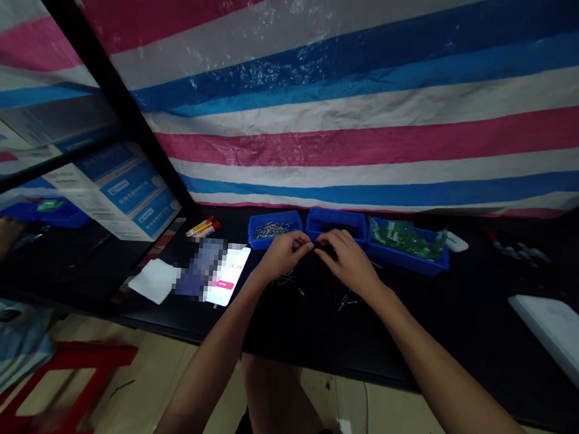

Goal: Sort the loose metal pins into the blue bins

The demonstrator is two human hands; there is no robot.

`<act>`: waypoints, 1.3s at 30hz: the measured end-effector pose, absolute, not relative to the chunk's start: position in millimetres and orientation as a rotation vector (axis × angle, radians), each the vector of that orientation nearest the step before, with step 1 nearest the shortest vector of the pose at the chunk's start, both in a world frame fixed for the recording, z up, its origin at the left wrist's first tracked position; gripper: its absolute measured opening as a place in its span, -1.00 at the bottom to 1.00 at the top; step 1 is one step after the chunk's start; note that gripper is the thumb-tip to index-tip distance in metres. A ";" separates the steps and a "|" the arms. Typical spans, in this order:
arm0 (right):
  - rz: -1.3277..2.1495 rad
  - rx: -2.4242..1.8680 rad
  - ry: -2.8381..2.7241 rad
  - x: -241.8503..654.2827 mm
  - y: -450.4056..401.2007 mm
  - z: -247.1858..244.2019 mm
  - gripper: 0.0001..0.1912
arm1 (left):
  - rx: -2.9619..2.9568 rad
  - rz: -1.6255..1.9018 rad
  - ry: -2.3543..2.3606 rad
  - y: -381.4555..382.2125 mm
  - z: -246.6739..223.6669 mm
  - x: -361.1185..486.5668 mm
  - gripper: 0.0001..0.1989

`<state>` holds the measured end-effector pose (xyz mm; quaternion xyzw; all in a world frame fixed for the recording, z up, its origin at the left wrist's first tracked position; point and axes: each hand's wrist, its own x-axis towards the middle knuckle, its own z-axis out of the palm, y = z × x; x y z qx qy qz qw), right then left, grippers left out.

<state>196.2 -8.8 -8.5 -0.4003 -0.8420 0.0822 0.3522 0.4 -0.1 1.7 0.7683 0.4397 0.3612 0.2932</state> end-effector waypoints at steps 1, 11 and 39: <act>0.201 -1.037 -2.174 196.0 -9.2 -7.9 -0.83 | 2.060 0.957 1.177 -0.3 1.6 0.3 -0.78; 0.154 -1.045 -2.215 194.5 -10.7 -6.6 -0.87 | 2.097 0.922 1.237 0.3 -2.5 1.4 -0.69; -0.134 -1.288 -1.797 212.1 -5.0 -0.1 -0.72 | 1.837 1.035 1.241 -1.6 4.4 2.5 -0.35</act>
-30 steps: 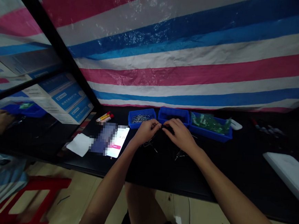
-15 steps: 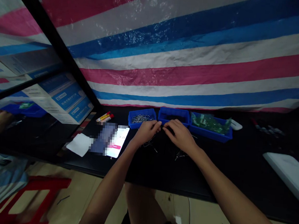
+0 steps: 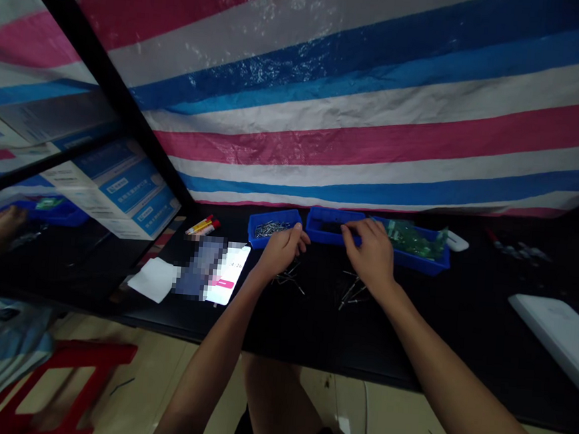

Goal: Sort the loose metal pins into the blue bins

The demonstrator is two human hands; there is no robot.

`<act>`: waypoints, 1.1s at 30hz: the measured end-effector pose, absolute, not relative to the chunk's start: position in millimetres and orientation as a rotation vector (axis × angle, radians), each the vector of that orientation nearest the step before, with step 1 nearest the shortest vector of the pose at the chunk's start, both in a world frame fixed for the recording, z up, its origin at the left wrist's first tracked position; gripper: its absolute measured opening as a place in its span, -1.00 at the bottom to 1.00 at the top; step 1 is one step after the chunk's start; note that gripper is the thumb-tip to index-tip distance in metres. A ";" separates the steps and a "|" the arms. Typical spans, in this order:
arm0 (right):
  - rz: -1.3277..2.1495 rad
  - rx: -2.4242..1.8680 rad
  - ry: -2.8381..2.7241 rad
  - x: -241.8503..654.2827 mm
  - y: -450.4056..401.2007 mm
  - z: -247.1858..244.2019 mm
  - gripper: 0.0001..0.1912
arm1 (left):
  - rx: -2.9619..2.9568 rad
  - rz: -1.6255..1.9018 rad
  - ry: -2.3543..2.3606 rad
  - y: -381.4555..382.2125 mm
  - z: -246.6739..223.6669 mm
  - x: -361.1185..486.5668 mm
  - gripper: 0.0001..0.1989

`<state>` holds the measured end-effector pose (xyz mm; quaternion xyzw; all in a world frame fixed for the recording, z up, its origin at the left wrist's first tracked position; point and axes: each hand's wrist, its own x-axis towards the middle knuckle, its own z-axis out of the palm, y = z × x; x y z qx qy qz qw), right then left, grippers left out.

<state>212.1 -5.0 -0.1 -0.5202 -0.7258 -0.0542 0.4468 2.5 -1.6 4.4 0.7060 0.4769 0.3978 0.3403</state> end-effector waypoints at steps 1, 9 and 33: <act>-0.154 -1.306 -1.775 213.9 -4.1 -0.1 -0.72 | 1.836 1.036 1.239 -1.5 4.3 2.5 -0.35; -0.297 -1.418 -1.711 222.8 4.0 -8.1 -0.71 | 1.815 1.035 1.259 -1.2 4.6 1.8 -0.35; 0.421 -0.705 -2.540 179.7 -15.2 -29.0 -0.55 | 2.227 0.987 1.547 -5.2 7.7 -2.7 -0.38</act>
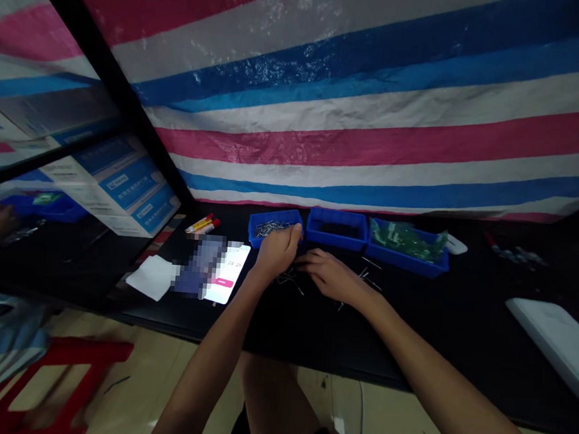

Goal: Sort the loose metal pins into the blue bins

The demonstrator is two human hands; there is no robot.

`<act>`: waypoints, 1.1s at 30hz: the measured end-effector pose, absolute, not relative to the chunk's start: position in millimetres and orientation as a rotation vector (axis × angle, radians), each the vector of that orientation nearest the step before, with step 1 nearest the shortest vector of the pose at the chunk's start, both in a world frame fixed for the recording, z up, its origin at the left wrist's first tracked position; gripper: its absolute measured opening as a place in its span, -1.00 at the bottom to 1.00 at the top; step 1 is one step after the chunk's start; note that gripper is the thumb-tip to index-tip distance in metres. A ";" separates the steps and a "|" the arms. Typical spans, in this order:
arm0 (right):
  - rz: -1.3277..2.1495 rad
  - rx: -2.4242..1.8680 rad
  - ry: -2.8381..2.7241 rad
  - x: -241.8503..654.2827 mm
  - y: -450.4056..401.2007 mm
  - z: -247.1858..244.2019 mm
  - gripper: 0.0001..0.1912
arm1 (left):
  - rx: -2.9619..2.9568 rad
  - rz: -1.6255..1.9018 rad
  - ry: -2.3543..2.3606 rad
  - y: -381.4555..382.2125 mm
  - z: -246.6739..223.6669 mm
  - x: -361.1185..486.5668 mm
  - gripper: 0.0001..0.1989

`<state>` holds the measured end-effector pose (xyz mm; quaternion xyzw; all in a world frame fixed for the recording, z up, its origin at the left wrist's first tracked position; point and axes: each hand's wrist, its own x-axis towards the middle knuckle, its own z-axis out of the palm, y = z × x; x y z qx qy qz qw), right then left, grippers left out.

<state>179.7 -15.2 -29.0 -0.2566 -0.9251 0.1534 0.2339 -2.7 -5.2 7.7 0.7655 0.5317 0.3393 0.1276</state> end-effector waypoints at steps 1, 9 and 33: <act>0.414 -0.713 -2.545 179.7 -15.2 -29.1 -0.55 | 2.230 0.984 1.548 -5.3 7.7 -2.7 -0.38; 0.383 -0.704 -2.566 181.1 -18.0 -24.5 -0.59 | 2.249 0.960 1.550 -4.9 6.9 -2.4 -0.39; 0.346 -0.779 -2.596 175.4 -23.4 -20.0 -0.81 | 2.308 0.822 1.611 -5.3 7.6 -0.7 -0.41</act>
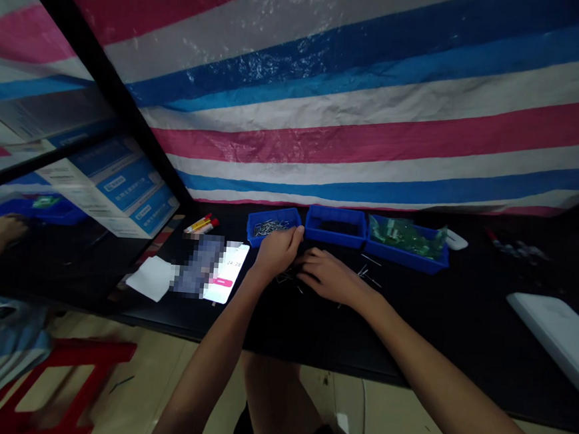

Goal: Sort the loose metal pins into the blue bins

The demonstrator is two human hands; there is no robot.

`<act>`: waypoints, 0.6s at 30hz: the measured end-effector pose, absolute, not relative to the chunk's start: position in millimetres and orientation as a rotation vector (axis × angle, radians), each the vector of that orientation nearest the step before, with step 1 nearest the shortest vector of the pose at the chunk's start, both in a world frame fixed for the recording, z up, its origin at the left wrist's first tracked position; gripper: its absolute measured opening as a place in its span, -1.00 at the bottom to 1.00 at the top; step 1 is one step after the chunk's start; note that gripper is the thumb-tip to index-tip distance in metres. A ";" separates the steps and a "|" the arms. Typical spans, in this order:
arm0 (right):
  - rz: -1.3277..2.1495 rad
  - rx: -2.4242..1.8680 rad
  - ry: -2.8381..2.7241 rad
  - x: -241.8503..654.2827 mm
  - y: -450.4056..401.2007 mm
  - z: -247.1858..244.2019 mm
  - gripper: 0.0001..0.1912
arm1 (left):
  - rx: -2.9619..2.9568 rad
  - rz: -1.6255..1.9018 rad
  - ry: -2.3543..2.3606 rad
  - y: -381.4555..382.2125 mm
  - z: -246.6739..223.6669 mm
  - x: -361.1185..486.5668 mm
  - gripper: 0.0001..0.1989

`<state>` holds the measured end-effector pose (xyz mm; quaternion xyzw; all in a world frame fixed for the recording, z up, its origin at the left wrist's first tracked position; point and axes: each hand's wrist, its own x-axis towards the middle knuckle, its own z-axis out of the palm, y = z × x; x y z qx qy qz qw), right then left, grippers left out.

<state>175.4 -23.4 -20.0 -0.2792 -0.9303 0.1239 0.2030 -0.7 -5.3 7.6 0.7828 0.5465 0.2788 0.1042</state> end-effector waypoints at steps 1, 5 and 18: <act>0.343 -0.781 -2.597 175.1 -22.9 -20.4 -0.79 | 2.309 0.818 1.611 -5.2 7.6 -0.7 -0.41; 0.314 -0.786 -2.605 173.5 -22.8 -20.3 -0.74 | 2.312 0.827 1.597 -5.1 7.7 -0.9 -0.43; 0.169 -0.758 -2.648 173.6 -24.0 -24.6 -0.69 | 2.325 0.838 1.607 -4.2 4.3 -1.1 -0.46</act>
